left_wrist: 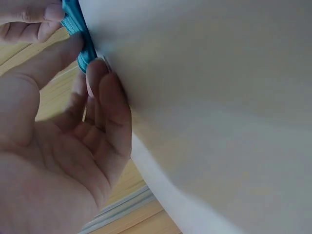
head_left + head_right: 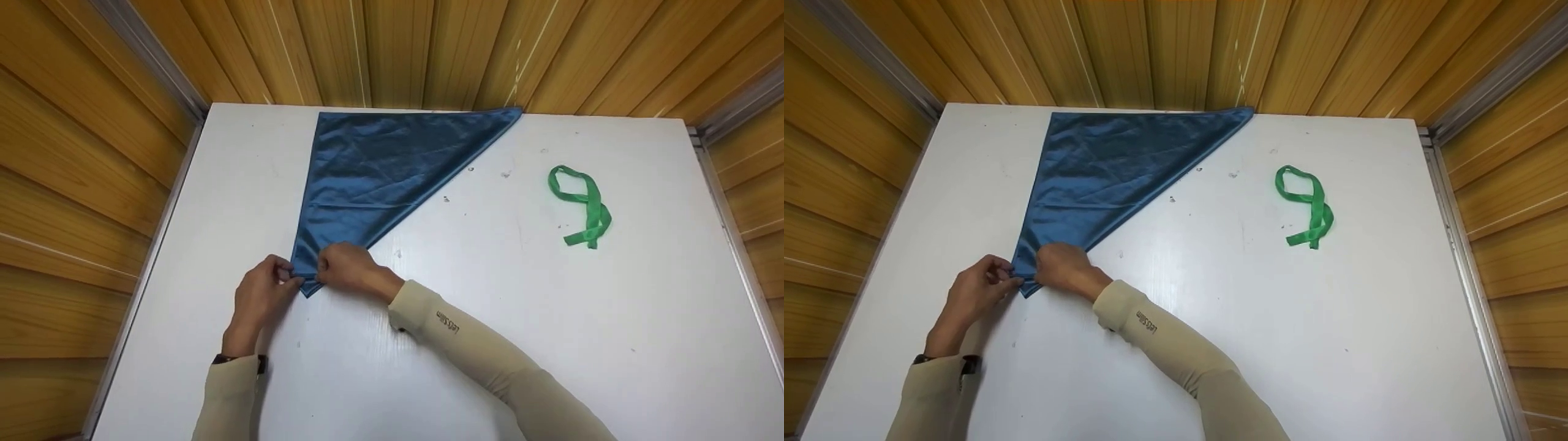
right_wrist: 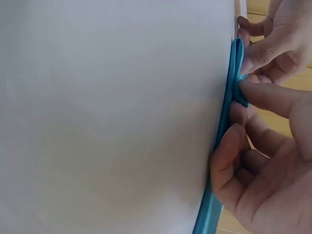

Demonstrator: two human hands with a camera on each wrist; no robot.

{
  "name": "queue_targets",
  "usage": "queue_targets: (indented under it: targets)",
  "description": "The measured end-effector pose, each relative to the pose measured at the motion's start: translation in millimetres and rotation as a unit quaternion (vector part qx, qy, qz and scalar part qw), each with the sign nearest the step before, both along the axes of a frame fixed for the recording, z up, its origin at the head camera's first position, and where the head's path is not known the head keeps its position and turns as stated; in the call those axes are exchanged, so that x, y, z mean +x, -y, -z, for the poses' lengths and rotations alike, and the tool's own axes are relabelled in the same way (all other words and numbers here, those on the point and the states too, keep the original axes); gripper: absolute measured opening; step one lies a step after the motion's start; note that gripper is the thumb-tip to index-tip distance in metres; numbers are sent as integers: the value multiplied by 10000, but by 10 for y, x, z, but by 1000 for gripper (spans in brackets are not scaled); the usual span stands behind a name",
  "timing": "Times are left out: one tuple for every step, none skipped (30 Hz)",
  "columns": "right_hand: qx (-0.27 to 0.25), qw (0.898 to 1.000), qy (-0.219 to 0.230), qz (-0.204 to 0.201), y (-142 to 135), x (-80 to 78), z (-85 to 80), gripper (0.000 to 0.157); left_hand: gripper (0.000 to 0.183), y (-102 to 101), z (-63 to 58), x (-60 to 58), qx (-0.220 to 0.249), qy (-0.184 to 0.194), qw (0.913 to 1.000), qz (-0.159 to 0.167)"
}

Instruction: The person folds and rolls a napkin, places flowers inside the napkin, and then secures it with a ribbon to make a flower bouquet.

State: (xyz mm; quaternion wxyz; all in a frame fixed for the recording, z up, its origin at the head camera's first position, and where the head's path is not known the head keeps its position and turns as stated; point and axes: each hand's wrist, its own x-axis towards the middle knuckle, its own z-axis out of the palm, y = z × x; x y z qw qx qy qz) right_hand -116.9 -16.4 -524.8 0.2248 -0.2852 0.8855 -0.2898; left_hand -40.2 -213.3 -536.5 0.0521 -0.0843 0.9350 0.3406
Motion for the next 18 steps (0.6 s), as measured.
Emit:
queue_targets:
  targets:
    - [41,10000,-39,14,5,3,1,10,31,-15,-9,5,-12,64,9999,-133]
    - [67,9999,-92,39,9,6,4,11,34,-29,-16,11,-55,132,9995,-277]
    - [79,9998,-147,68,14,11,9,13,36,-44,-26,19,-113,195,9989,-422]
    - [68,9997,-192,96,18,15,13,15,36,-60,-36,28,-158,266,9979,-567]
    - [45,9996,-243,118,22,19,19,16,35,-74,-44,38,-194,340,9968,-698]
    - [20,9995,-289,132,24,23,24,18,34,-86,-50,48,-224,392,9957,-811]
    - [-10,9993,-338,142,25,27,28,18,32,-99,-55,56,-232,415,9949,-890]
    - [-45,9992,-380,140,27,32,31,18,30,-108,-56,63,-229,413,9944,-943]
    - [-75,9990,-421,117,28,38,33,16,28,-117,-57,69,-192,382,9944,-970]
    - [-110,9989,-458,90,28,44,33,14,27,-128,-58,70,-163,331,9945,-982]
    - [-138,9986,-499,50,28,50,34,12,26,-137,-56,72,-145,270,9948,-976]
    - [-163,9984,-545,9,28,57,34,10,25,-147,-52,72,-147,185,9952,-955]
    - [-193,9981,-587,-22,28,63,35,8,24,-156,-49,71,-153,114,9955,-932]
    - [-211,9977,-637,-57,27,69,37,7,23,-163,-44,70,-170,66,9956,-924]
    - [-238,9974,-679,-94,27,75,37,7,23,-170,-42,71,-186,33,9956,-922]
    - [-266,9970,-713,-125,27,80,37,7,22,-175,-39,72,-194,27,9955,-926]
    - [-287,9966,-751,-156,26,85,37,8,22,-179,-35,74,-174,39,9955,-934]
    - [-329,9964,-761,-172,24,90,37,9,21,-182,-33,74,-129,43,9954,-952]
